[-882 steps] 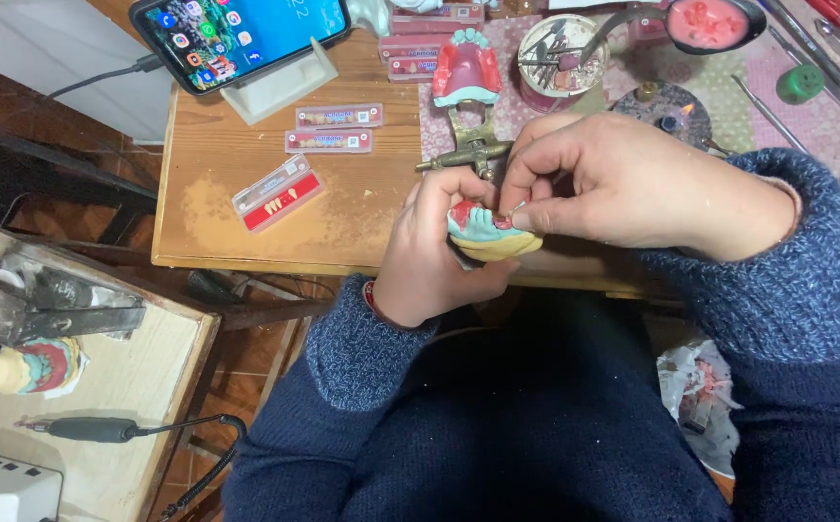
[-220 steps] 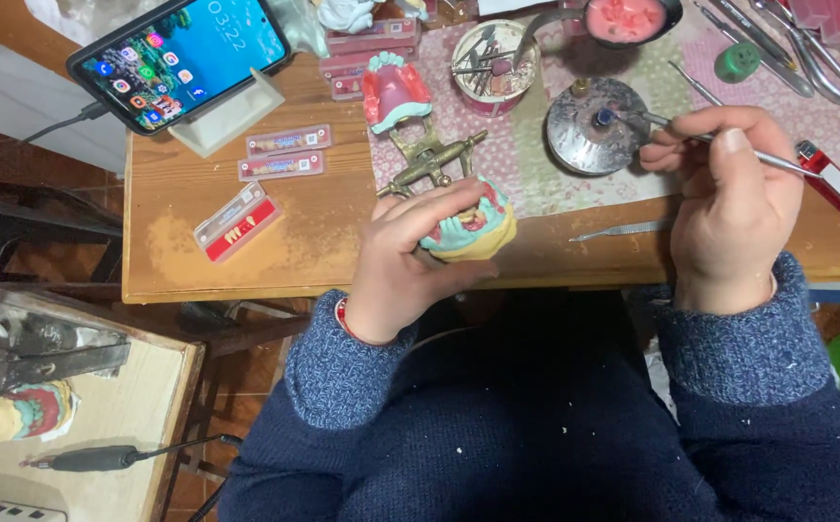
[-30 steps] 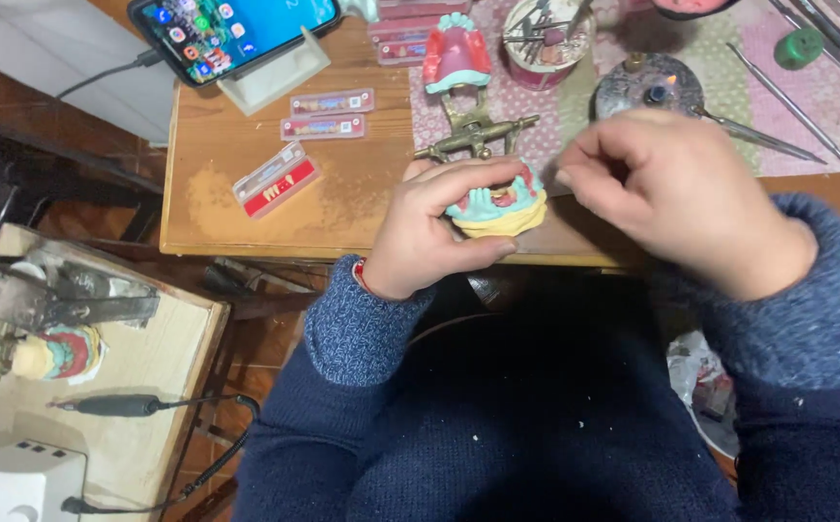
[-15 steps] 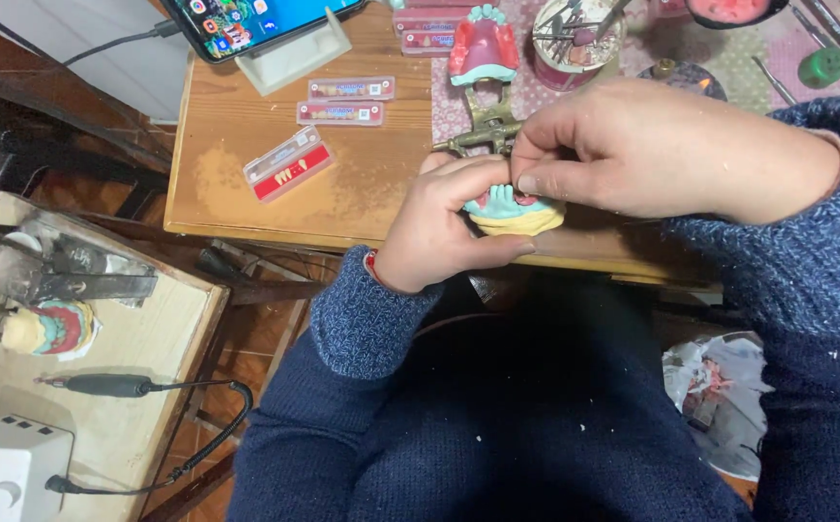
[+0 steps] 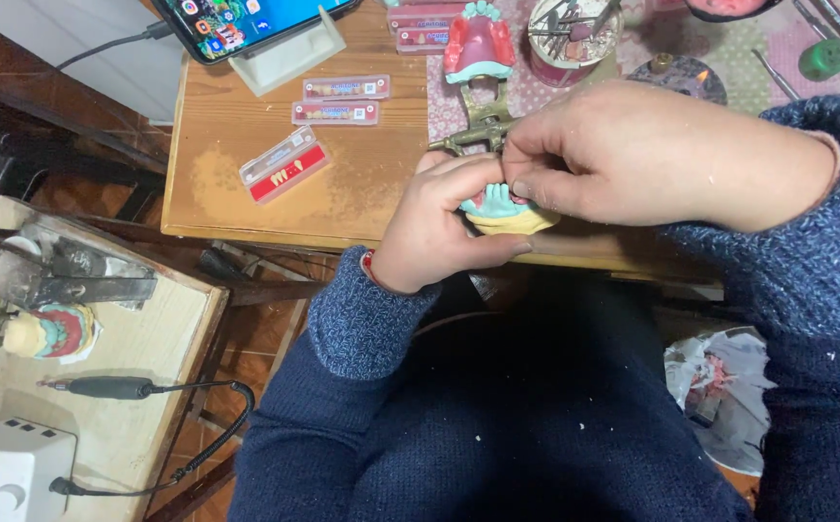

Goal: The person assembles a dental prosthesis by placing small artificial teeth into a mold. They use a rotary tool to grind and shape individual teeth held in their hand, then return to the workbench to position the teeth into the mold using a metal tool.

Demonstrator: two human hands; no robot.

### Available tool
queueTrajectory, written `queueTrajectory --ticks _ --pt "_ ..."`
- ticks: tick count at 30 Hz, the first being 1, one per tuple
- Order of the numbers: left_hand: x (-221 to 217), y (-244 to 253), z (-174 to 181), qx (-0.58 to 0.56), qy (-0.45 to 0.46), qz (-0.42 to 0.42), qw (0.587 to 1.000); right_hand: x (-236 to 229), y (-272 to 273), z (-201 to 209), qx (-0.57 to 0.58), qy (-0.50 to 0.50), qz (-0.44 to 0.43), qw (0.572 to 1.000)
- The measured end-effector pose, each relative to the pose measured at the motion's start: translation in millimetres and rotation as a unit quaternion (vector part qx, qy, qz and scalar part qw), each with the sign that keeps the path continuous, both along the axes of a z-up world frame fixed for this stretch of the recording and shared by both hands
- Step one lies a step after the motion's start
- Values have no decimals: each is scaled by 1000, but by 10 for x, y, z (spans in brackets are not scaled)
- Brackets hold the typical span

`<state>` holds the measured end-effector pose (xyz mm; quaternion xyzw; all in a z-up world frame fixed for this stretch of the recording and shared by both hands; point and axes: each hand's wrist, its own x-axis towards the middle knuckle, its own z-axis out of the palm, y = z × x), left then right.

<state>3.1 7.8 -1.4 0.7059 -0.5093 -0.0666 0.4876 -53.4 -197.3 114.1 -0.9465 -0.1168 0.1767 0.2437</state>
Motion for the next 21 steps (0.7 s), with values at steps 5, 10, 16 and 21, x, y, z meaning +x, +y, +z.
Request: queueTrajectory --ticks 5,10,16,21 --pt "5 -6 -17 14 -3 3 1000 30 -32 -54 19 -23 24 999" --pt "-5 -8 -8 3 -10 7 1000 18 -21 -28 17 -28 30 999" --pt "-1 -3 -20 6 -13 12 1000 -49 -102 -134 47 -57 21 997" --pt "-15 -7 -27 6 -17 23 1000 -75 -113 -182 55 -105 34 992"
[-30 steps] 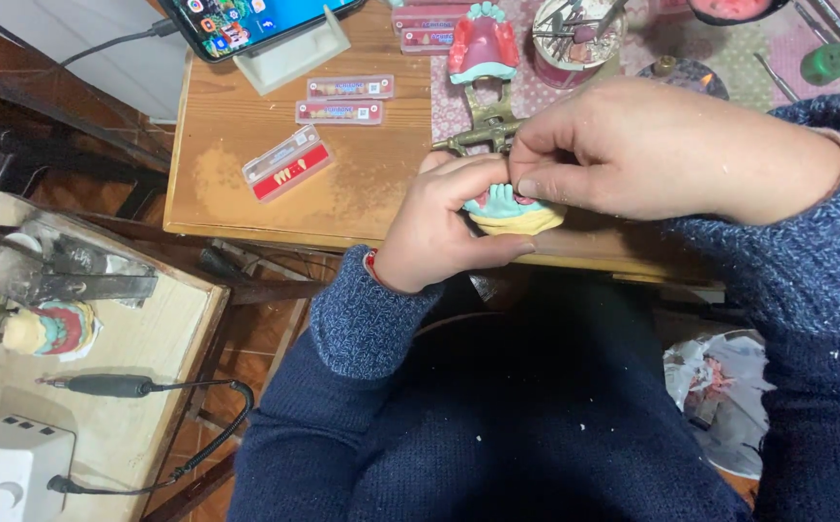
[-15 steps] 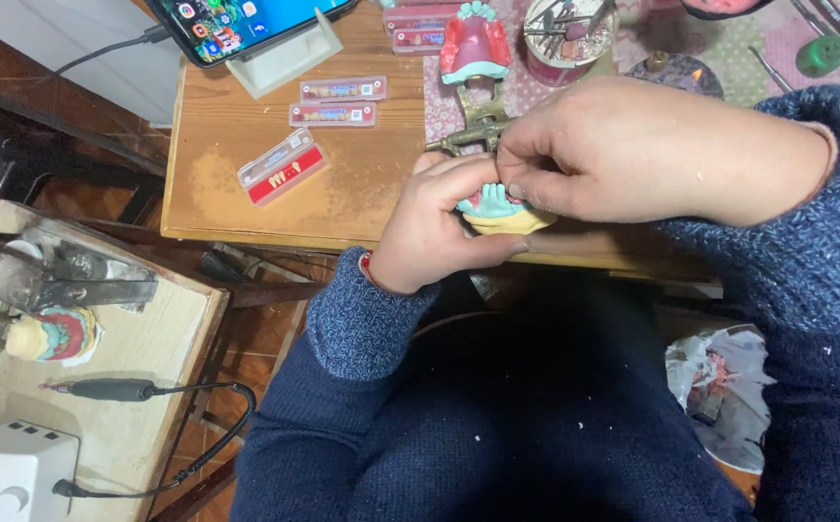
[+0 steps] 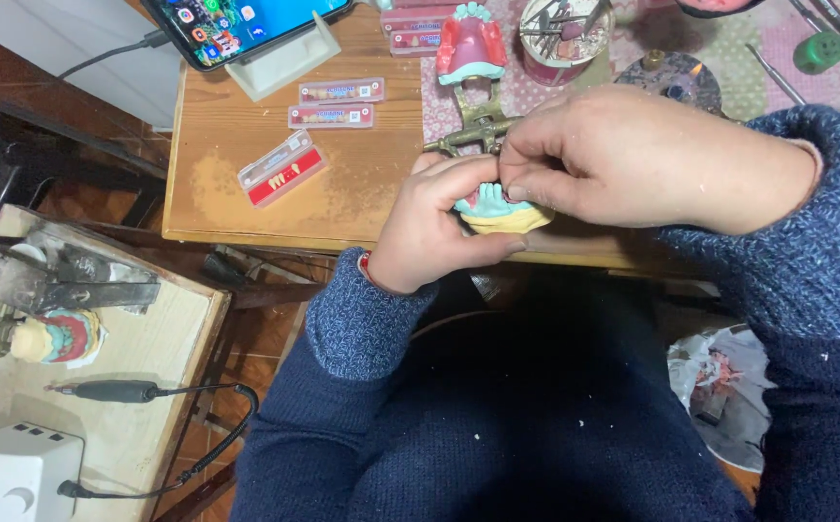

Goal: The person assembles a dental prosthesis by placing small artificial teeth into a mold. They use a rotary tool to grind and shape individual teeth held in their hand, then return to the workbench to position the teeth into the mold using a metal tool.

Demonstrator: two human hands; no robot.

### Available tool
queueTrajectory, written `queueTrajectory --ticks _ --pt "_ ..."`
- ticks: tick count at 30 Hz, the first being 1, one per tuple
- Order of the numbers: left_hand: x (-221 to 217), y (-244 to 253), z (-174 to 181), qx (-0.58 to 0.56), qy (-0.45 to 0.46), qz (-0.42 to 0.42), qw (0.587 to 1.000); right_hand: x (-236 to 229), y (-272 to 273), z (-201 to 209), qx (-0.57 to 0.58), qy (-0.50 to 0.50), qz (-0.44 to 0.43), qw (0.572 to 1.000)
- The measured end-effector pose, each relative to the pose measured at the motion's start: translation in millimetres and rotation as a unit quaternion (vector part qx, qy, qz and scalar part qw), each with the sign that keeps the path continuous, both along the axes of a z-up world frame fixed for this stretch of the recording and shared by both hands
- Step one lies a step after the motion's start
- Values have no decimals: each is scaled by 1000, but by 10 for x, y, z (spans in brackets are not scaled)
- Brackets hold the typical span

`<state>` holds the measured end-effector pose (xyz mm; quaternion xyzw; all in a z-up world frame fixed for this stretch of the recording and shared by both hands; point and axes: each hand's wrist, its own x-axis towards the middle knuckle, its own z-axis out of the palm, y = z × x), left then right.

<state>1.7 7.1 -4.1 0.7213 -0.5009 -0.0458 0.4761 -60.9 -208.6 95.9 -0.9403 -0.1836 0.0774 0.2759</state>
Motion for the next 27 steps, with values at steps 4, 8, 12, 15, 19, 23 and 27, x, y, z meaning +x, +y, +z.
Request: queueTrajectory --ticks 4,8,12,15,19,23,27 --pt "-7 -6 -10 -10 5 -1 1000 -9 39 35 -30 47 -29 998" --pt "-9 -1 -3 4 5 11 1000 -13 -1 -6 -4 -5 -1 1000" --pt "-8 -3 -5 -4 1 5 1000 3 -67 -29 22 40 -12 999" --pt "-12 -3 3 -10 3 5 1000 1 -121 -67 65 60 -26 996" --pt "-22 -8 5 -6 -4 12 1000 -30 -115 -61 100 186 -119 970" --pt "-16 -23 22 -7 -8 8 1000 -46 -90 -85 91 117 -79 986" --pt "-15 -34 36 -12 -22 5 1000 -62 -48 -108 101 140 -103 980"
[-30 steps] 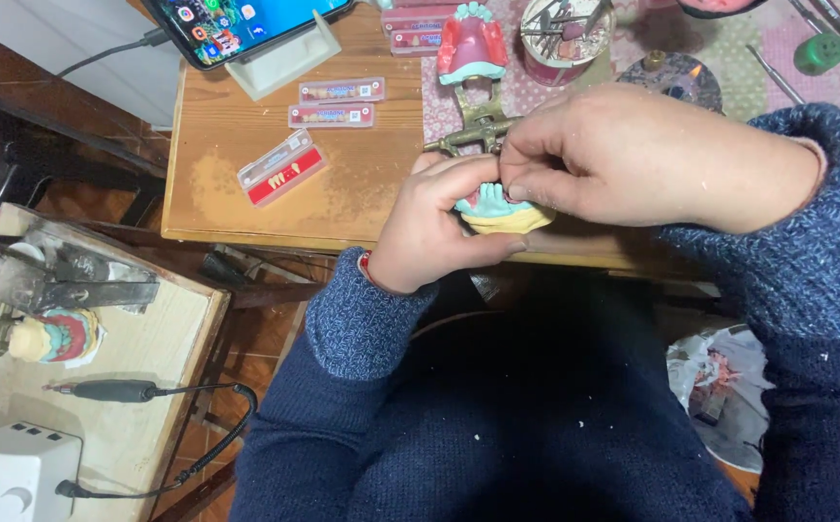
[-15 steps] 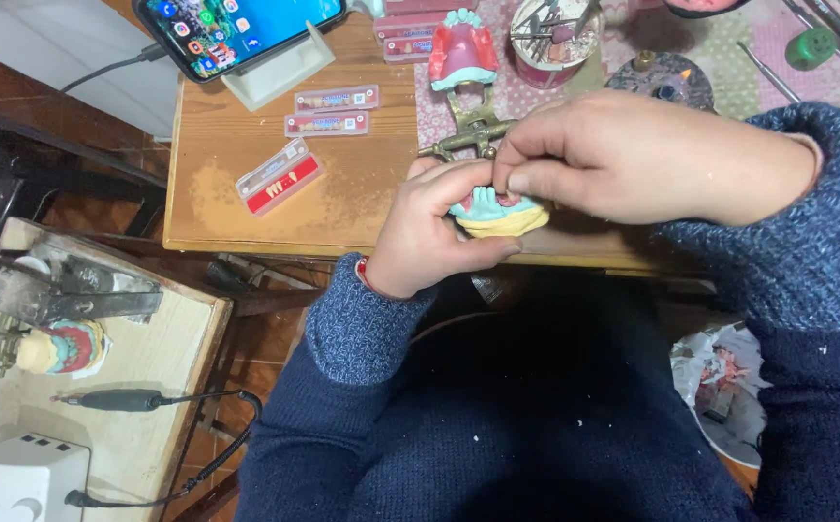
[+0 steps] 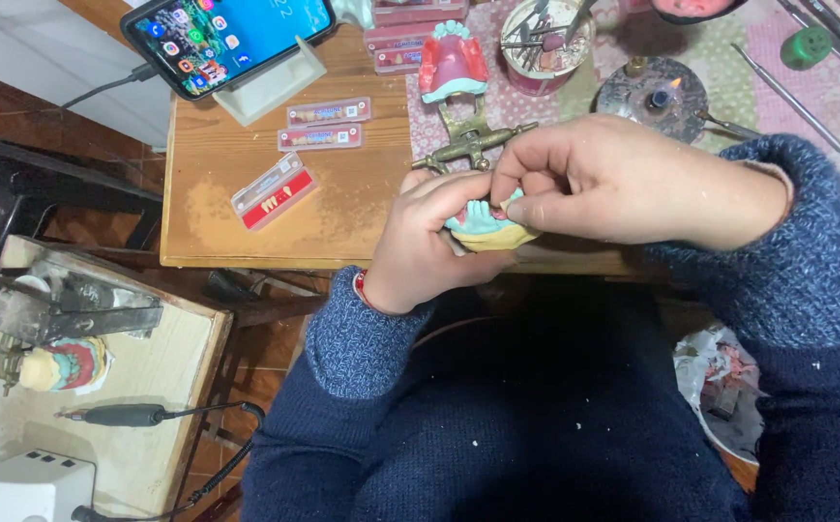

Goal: The person assembles a dental prosthesis by placing small artificial teeth into a mold. They use a rotary tool to grind and shape individual teeth held in their hand, then return to the workbench to position the teeth into the mold using a metal tool.

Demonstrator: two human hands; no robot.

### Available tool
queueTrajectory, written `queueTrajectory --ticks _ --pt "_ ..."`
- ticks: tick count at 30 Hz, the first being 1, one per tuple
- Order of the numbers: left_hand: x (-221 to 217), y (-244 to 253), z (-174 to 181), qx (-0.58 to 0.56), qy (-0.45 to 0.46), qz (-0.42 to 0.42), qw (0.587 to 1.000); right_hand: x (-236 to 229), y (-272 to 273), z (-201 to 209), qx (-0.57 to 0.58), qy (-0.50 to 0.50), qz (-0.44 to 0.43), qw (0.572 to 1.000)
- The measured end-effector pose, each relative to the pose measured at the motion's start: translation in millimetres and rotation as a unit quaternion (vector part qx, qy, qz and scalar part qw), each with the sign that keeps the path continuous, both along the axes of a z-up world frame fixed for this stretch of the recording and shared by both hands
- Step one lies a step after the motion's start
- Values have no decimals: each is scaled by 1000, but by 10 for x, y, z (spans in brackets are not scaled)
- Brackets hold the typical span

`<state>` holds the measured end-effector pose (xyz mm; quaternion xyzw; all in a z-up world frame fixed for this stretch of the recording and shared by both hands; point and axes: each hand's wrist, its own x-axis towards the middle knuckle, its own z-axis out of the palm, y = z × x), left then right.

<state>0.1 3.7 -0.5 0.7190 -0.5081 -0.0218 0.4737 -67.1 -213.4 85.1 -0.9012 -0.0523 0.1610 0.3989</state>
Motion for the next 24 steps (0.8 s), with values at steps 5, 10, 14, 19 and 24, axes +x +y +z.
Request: queueTrajectory --ticks 5,10,14,19,24 --pt "-4 0 -19 -8 -4 10 1000 15 21 -31 36 41 -22 998" --pt "14 16 -44 -9 -12 5 1000 38 17 -49 83 72 -30 993" --pt "6 11 -10 -7 -19 10 1000 54 25 -56 91 102 -47 990" --pt "1 15 3 -4 -3 5 1000 68 40 -35 135 149 -73 977" --pt "14 12 -21 -7 -1 2 1000 58 25 -76 174 144 -69 972"
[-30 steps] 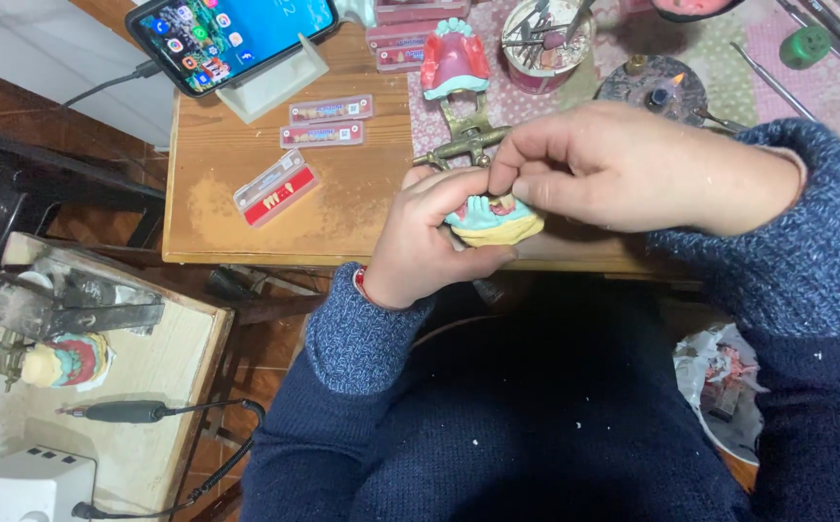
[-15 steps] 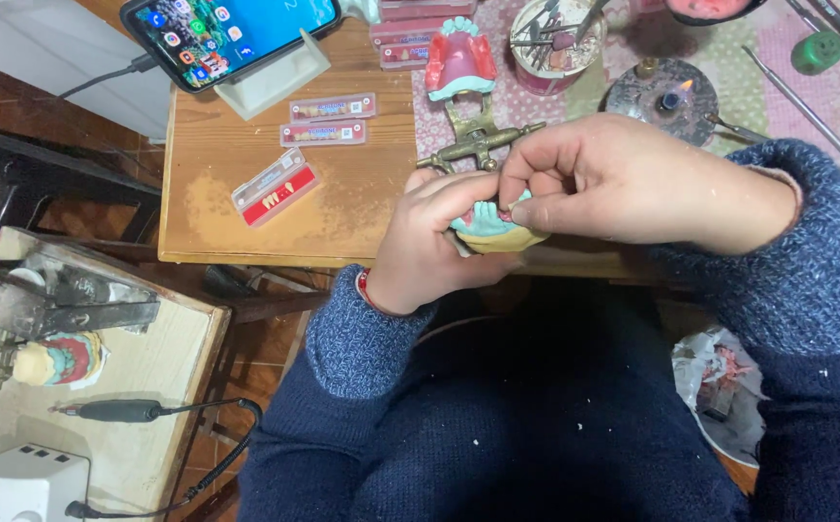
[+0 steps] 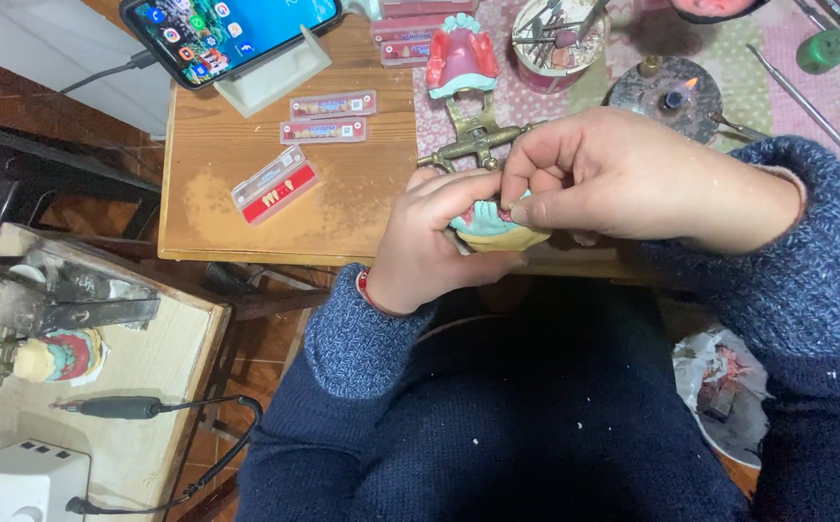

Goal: The person assembles a dental prosthesis by placing small artificial teeth into a mold. They use a rotary tool to grind and shape individual teeth held in their hand, then return to the workbench to position the teeth into the mold using a metal tool.

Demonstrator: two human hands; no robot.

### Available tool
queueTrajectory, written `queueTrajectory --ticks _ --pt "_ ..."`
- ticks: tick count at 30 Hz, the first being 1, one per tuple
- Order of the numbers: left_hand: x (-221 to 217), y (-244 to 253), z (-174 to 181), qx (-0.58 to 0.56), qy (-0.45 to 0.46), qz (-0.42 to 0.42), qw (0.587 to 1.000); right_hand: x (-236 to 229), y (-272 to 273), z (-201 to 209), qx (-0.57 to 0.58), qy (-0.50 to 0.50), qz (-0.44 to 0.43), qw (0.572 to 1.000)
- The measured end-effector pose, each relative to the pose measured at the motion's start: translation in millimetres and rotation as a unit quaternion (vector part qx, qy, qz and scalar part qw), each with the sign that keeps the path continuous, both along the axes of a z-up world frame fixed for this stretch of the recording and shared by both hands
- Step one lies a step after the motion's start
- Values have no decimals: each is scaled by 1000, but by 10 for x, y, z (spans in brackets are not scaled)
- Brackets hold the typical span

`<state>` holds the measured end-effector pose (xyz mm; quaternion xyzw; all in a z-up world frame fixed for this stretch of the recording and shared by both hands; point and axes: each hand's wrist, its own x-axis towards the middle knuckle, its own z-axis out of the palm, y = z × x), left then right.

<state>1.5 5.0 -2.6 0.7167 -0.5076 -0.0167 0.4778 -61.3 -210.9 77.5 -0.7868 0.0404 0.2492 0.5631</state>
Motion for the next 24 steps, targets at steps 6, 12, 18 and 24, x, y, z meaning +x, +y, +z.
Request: queueTrajectory --ticks 6,12,18,24 --pt "4 -1 -31 2 2 2 1000 -13 9 5 24 10 -20 999" --pt "-15 -12 -3 -1 3 13 1000 -24 6 8 40 9 -23 999" --pt "-15 1 -16 -2 11 7 1000 -31 -2 6 32 8 -18 999" --pt "-27 -19 -15 7 7 20 1000 -41 -17 104 -57 -21 15 998"
